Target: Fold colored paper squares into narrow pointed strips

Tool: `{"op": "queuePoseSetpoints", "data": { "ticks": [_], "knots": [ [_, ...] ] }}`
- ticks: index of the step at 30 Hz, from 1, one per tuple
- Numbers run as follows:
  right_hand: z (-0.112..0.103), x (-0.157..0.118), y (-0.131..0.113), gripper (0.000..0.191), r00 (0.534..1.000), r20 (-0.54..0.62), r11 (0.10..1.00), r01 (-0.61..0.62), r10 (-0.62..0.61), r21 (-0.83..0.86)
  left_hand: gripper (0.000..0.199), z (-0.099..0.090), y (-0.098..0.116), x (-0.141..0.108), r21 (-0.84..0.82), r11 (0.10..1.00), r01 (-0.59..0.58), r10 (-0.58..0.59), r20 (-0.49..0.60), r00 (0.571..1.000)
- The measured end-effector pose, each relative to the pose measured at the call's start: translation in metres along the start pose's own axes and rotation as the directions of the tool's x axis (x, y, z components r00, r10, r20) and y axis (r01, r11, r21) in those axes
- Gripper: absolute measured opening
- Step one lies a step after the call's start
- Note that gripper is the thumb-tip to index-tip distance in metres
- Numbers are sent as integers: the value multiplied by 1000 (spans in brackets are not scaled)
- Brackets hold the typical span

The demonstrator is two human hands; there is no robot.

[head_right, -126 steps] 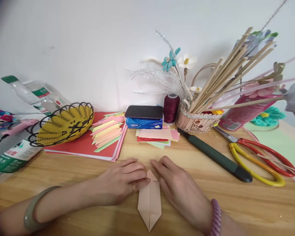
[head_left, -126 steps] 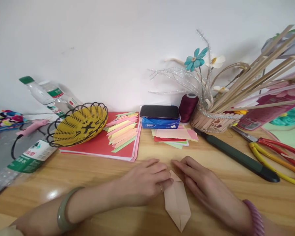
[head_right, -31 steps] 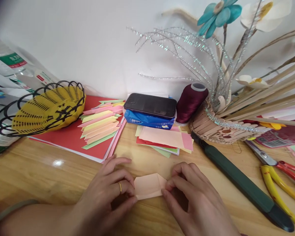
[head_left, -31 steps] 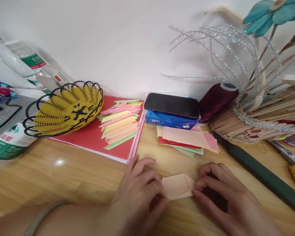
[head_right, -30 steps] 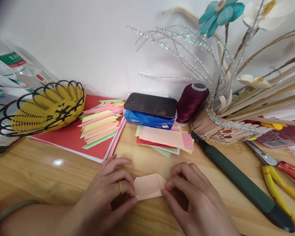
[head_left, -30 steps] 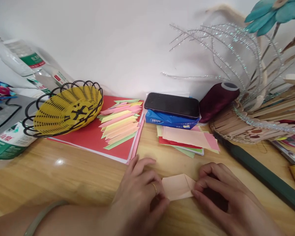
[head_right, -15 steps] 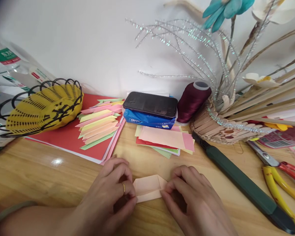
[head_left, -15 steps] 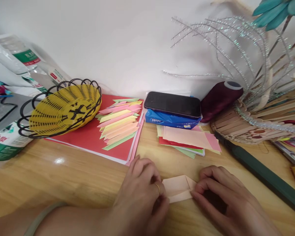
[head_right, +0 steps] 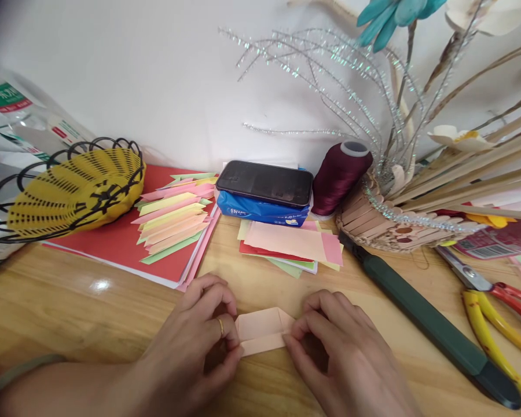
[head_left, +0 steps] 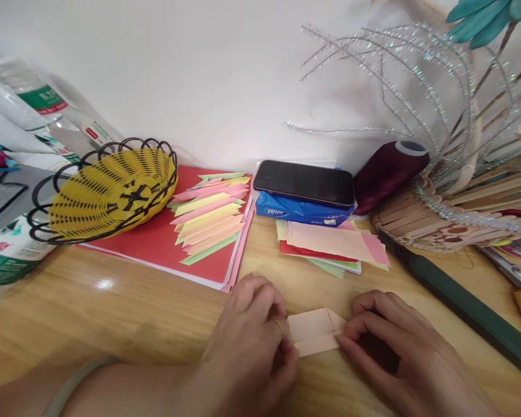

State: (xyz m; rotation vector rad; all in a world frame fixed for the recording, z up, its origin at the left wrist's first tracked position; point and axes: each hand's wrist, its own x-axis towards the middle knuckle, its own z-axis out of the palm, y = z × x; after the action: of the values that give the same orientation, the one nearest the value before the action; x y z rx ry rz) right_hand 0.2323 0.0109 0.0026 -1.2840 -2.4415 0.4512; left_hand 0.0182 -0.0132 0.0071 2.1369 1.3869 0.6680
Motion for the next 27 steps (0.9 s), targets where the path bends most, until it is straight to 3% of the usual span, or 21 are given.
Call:
{"op": "queuePoseSetpoints", "data": {
  "ticks": [4, 7, 12, 14, 16, 18, 21, 24, 27],
  "knots": [
    [-1, 0, 0, 15, 1000, 22, 1000, -14, 14, -6, 7, 2, -1, 0, 20, 1000, 9, -9, 8, 1000],
    [1, 0, 1, 19, 998, -25, 999, -49, 49, 17, 6, 2, 0, -1, 79, 997, -3, 1, 31, 1000],
    [0, -1, -1, 16, 1000, 5, 1000, -14, 14, 16, 6, 1, 2, -2, 180, 980, -88, 88, 6, 996],
    [-1, -3, -3, 17, 999, -8, 999, 39, -39, -32, 4, 6, 0, -4, 221, 972, -74, 92, -68, 993],
    [-2, -7, -6, 20, 983, -44, 978, 174, -179, -114, 4, 13, -1, -6, 279, 959, -53, 107, -182, 978],
    [-2, -14, -8, 29, 921, -52, 906, 368, -386, -211, 7, 19, -3, -8, 351, 925, -146, 236, -226, 945],
    [-1, -24, -10, 38, 850, -4, 804, 497, -527, -327, 11, 20, -4, -14, 448, 839, -309, 411, -150, 899],
    [0, -32, -8, 38, 867, 9, 803, 466, -499, -371, 22, 17, -6, -23, 501, 775, -386, 462, -31, 886],
    [1, -35, -4, 40, 871, 13, 806, 459, -490, -374, 29, 12, -8, -34, 527, 750, -400, 474, -5, 881]
  ]
}}
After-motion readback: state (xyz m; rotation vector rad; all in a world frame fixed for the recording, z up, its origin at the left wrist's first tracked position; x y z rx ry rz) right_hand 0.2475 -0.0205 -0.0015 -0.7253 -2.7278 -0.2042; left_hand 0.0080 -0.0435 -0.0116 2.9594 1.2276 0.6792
